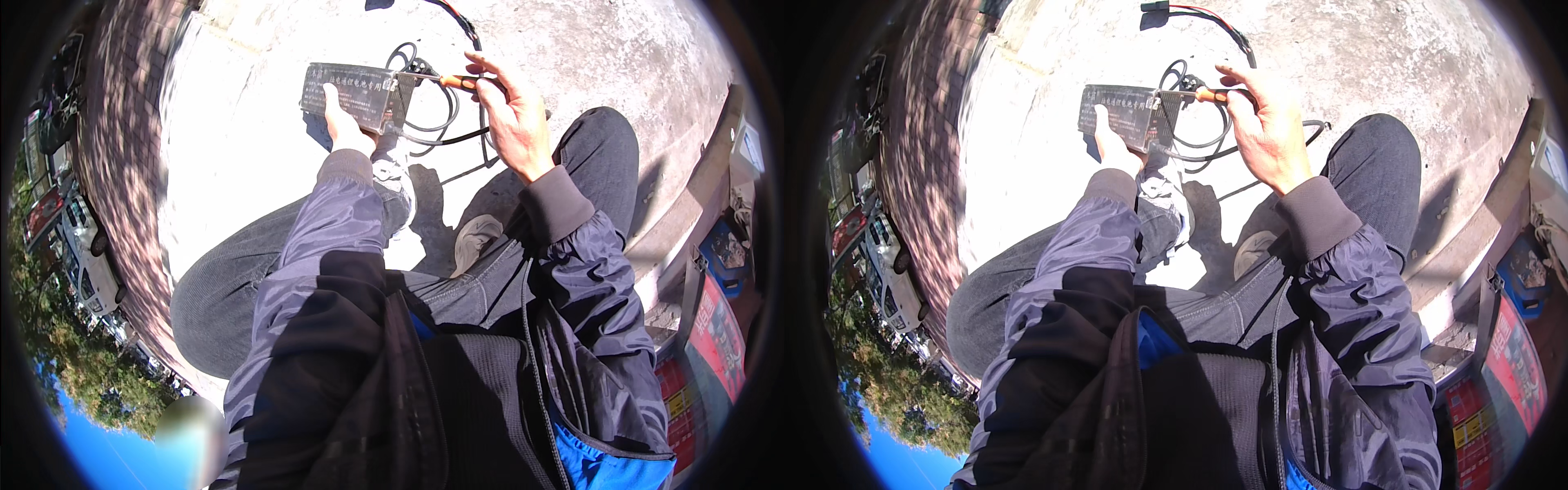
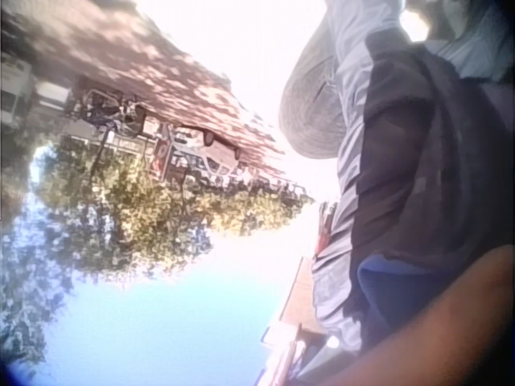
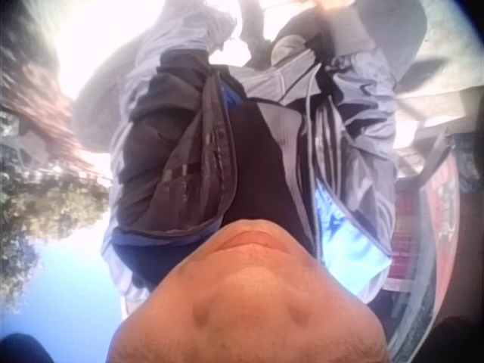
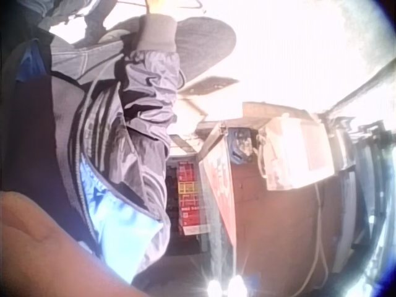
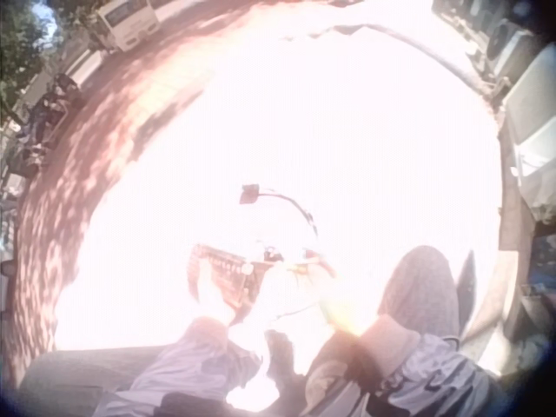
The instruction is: The person sits on the ground and uses a screwdriver to remove screws from a black electronic device with a fan. They open the casing, disconnect internal wires, and remove the metal cover to expose the internal components.
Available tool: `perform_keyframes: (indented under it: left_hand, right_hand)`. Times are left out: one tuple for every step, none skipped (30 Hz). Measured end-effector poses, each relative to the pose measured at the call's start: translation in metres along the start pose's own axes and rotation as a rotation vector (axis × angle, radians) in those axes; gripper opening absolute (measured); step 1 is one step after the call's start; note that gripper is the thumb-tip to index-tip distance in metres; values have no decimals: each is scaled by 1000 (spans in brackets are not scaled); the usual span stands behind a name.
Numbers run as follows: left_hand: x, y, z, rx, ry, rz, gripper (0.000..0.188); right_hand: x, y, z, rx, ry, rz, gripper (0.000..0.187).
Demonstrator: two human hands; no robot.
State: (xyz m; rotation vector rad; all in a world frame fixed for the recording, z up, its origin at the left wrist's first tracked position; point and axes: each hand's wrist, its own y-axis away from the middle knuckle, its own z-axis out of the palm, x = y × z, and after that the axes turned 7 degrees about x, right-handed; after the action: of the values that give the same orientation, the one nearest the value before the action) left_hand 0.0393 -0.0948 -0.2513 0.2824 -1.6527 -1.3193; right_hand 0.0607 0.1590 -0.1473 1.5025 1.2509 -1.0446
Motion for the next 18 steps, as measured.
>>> perform_keyframes:
  left_hand:
    - [0,1,0,-27,2,-6,69]
    - [0,3,0,-38,-1,-12,70]
    - [1,4,0,-41,-13,-14,72]
    - [1,6,1,-47,-5,-11,72]
    - [1,7,3,-43,-6,-6,71]
    - [1,9,3,-38,-8,-2,71]
    - [2,10,3,-50,-20,3,71]
    - [2,11,4,-63,-31,8,71]
    - [2,12,5,-70,-43,20,71]
    - [2,12,6,-76,-32,16,71]
    - [2,12,7,-73,-24,17,71]
    - [2,12,7,-67,-19,21,71]
    - [3,12,7,-73,-17,15,70]
    - [3,12,6,-77,-17,9,70]
    - [3,12,5,-77,-19,8,70]
    - [3,12,5,-89,-19,6,70]
    - [2,11,4,-97,-20,10,70]
    - [2,11,4,-106,-23,23,70]
  right_hand:
    - [-1,0,0,-5,43,-165,45]
    - [-1,1,-2,-52,74,-86,40]
    - [-1,0,-1,-26,66,-61,40]
    - [-1,0,-1,10,57,-45,40]
    - [0,-1,1,41,47,-7,39]
    - [1,-2,2,68,-4,118,36]
    - [2,-2,2,45,12,88,36]
    - [3,-1,3,22,30,57,36]
    - [4,-1,2,18,65,79,36]
    - [5,1,5,43,-76,-103,37]
    - [6,1,3,74,-26,-131,38]
    - [7,1,2,94,21,-161,39]
    - [9,0,1,114,60,-210,41]
    - [10,-1,-1,146,60,-198,46]
    - [12,-3,0,193,7,-174,46]
    - [14,-4,-1,207,27,-165,44]
    - [16,-5,-1,235,47,-144,42]
    - [17,-6,-1,225,-26,-70,40]
